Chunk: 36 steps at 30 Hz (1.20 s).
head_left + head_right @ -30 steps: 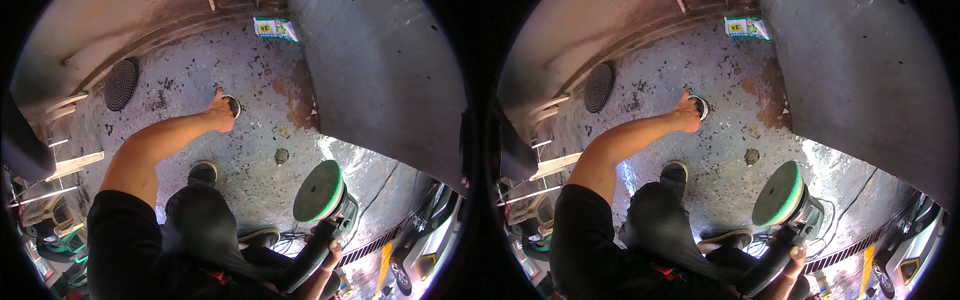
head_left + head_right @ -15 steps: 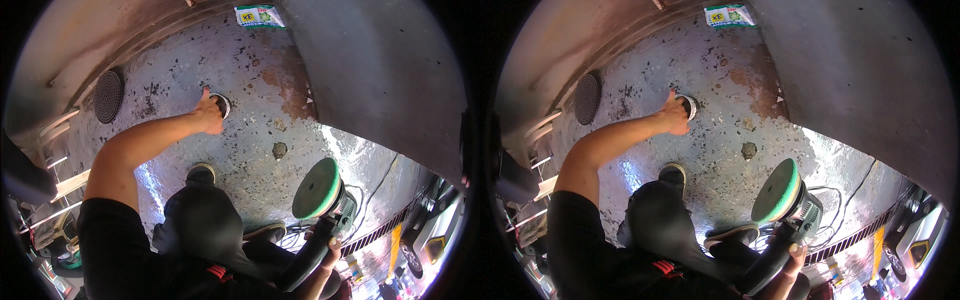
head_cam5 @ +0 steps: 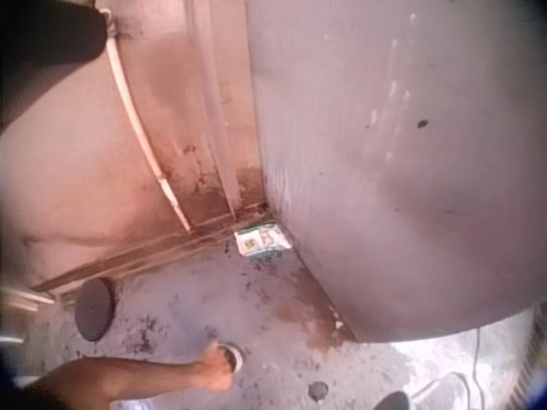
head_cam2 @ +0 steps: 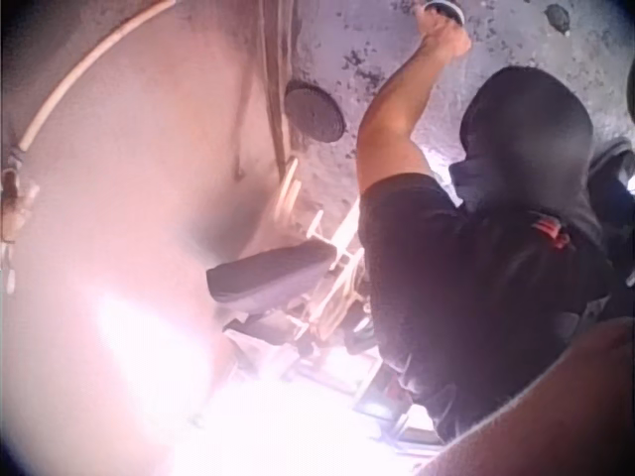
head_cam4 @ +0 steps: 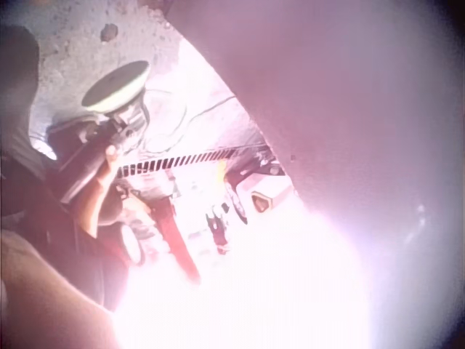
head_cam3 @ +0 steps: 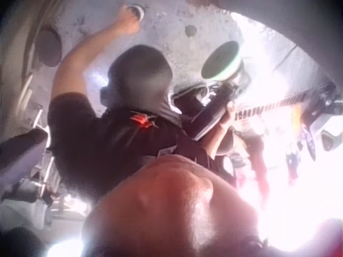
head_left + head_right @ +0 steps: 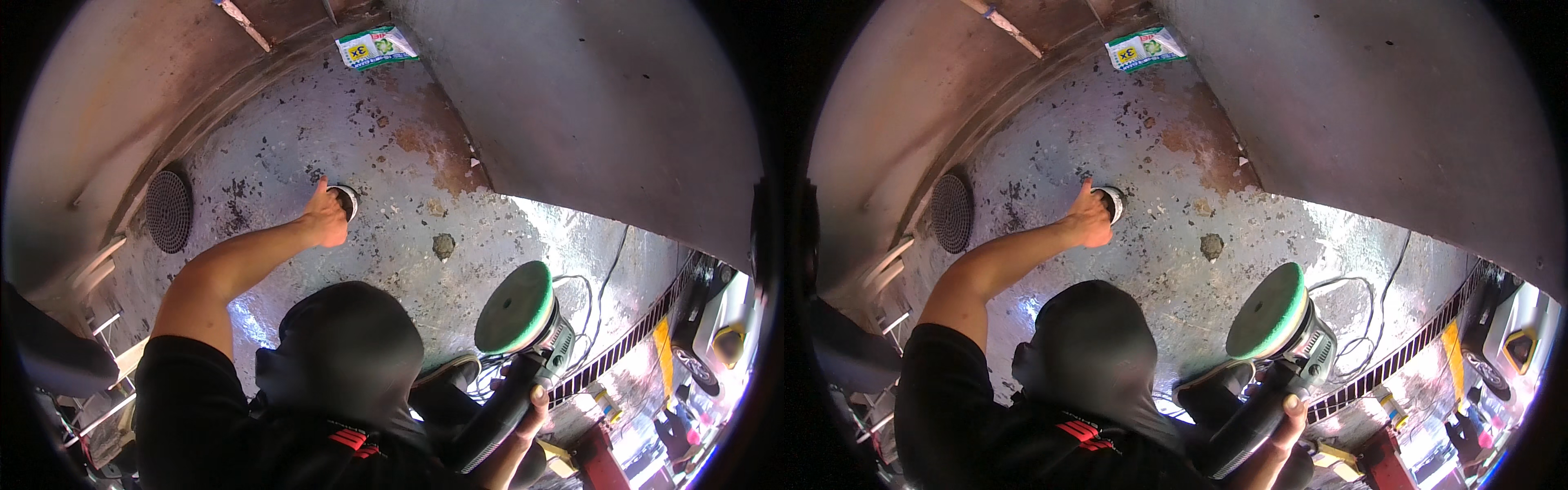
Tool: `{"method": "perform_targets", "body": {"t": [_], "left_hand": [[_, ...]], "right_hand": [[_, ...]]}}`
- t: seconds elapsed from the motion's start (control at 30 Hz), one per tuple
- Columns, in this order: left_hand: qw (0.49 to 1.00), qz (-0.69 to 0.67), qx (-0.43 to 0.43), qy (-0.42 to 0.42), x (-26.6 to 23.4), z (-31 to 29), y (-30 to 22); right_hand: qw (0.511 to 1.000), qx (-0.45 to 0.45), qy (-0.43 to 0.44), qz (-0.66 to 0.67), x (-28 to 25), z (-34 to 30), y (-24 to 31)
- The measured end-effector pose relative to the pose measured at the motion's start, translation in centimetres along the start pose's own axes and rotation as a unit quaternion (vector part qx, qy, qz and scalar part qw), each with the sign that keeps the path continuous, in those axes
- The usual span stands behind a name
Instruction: The person uses a rotary polisher with a green pad to polish the hood of a silver car in a garage. They move the polisher across the surface, then stop to remove the pad, rinse it under a faucet, and reattach it before continuing.
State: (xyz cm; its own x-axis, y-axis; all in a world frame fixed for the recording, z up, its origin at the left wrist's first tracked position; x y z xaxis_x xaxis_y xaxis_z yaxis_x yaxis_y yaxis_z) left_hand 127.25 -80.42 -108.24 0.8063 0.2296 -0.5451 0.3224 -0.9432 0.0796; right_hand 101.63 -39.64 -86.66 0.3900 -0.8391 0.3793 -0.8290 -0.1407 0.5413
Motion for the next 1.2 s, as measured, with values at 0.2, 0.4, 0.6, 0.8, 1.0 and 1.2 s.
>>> {"method": "perform_targets", "body": {"t": [0.2, 0.4, 0.6, 0.8, 1.0, 1.2], "left_hand": [[1.000, -0.014, 0.019, -0.009, -0.5, -0.8, 0.3], [0.999, -0.027, -0.011, -0.035, 0.1, 0.0, -0.1], [0.998, -0.030, 0.033, 0.038, 0.0, 0.3, 1.1], [0.998, -0.020, 0.048, -0.024, 1.3, -0.1, 1.5], [0.997, 0.060, 0.037, 0.020, 0.6, -0.2, 0.1], [0.998, 0.038, 0.011, -0.048, 2.0, 0.0, 0.3]], "right_hand": [[0.998, -0.037, -0.035, 0.042, 0.3, -3.3, -1.7], [0.994, -0.063, -0.056, 0.064, 1.2, -6.0, -2.9], [0.992, -0.083, -0.075, 0.054, 2.1, -7.1, -3.5], [0.990, -0.106, -0.079, 0.041, 2.2, -7.7, -3.8], [0.989, -0.110, -0.088, 0.040, 2.3, -8.0, -4.0], [0.992, -0.085, -0.084, 0.045, 1.6, -8.2, -4.0]]}}
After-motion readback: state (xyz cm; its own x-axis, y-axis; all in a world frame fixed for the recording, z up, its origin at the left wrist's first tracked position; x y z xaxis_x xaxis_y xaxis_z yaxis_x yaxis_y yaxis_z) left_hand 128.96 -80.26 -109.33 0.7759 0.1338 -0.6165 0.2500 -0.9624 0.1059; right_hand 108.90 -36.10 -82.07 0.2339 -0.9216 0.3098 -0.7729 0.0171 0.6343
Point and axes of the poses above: each hand's wrist, its own z-axis towards the middle knuckle, its own x-axis out of the palm, y = z × x, the point moved 2 cm from there along z, towards the middle knuckle, and after that the axes turned 1 degree about z, right-handed, at the moved point
